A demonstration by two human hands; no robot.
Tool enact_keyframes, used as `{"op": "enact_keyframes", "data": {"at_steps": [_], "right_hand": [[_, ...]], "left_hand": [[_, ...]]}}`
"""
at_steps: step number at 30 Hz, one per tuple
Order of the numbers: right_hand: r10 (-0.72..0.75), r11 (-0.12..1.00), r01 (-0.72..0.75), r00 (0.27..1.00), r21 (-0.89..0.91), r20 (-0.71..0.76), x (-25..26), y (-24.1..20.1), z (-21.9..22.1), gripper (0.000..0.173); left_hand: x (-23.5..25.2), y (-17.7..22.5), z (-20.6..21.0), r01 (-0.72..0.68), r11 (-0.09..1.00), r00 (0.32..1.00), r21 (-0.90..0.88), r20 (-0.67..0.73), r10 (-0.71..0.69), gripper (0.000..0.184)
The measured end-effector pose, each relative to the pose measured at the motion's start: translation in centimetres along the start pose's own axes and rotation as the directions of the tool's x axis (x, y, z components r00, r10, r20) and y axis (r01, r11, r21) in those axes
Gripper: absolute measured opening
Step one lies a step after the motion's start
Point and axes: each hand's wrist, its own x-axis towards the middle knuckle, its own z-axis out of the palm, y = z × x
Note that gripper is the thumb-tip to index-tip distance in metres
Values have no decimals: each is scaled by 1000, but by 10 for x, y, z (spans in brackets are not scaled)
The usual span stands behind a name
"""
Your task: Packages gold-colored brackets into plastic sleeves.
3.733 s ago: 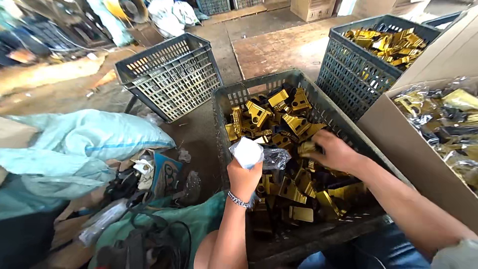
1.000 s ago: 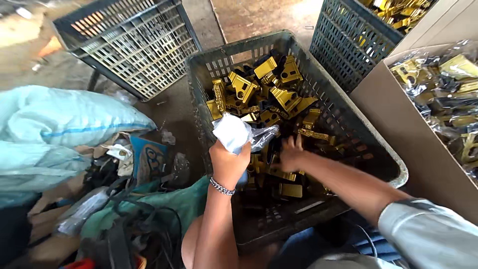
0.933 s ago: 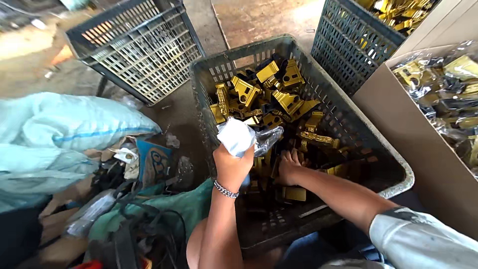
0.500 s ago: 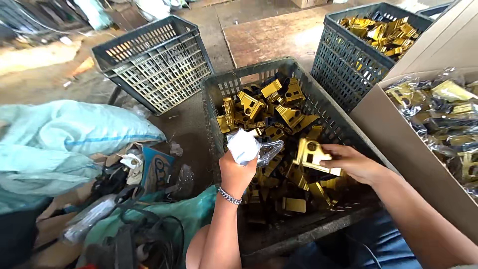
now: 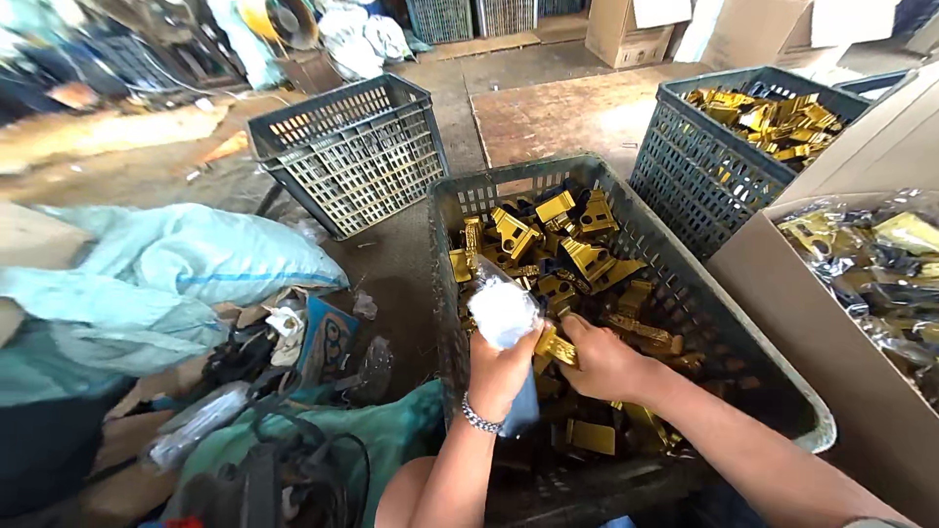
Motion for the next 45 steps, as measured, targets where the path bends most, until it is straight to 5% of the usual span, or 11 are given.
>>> {"op": "enact_keyframes", "data": {"at_steps": [3,7,16,20,23,26,30,34,37,40,45], "right_hand": [[82,978,-75,996,192,-30,26,6,13,66],[104,963,-61,982,261,-155,38,10,19,79],[71,995,-65,995,-81,69,1,-17,-4,68],[-137,972,111,984,-209,-116,-27,-9,12,59],[-153,947,84,966,-309,-206,-36,-4,16,58],[31,992,-57,976,-115,-218,-31,-4,6,66],[47,993,-15,959,116,-281,-12,4,8,77],[42,760,120,972,639,-233,-14,10,2,81],[59,775,245,890,582,-452,-15,11,2,68],[50,825,311,793,473,-608,-7,14,13,57],[130,472,204,946,858,-296,-11,11,19,59]], "left_hand": [[-1,-15,-2,-164,952,986,257,42,159,28],[9,-28,-8,-396,670,896,628,102,433,46],[16,-7,-5,-97,985,983,142,-140,117,40],[14,-3,-2,-18,1000,994,19,-103,20,40],[2,-10,1,-193,971,981,139,29,191,34],[-13,-11,4,-479,793,877,376,184,443,38],[-19,-14,9,-537,641,835,549,236,498,39],[-5,-21,-2,-477,800,869,363,55,493,49],[-2,-11,-6,-480,822,855,309,-46,517,51],[-21,-6,3,-588,635,781,501,146,607,35],[-23,-13,7,-535,762,842,364,150,519,36]]}}
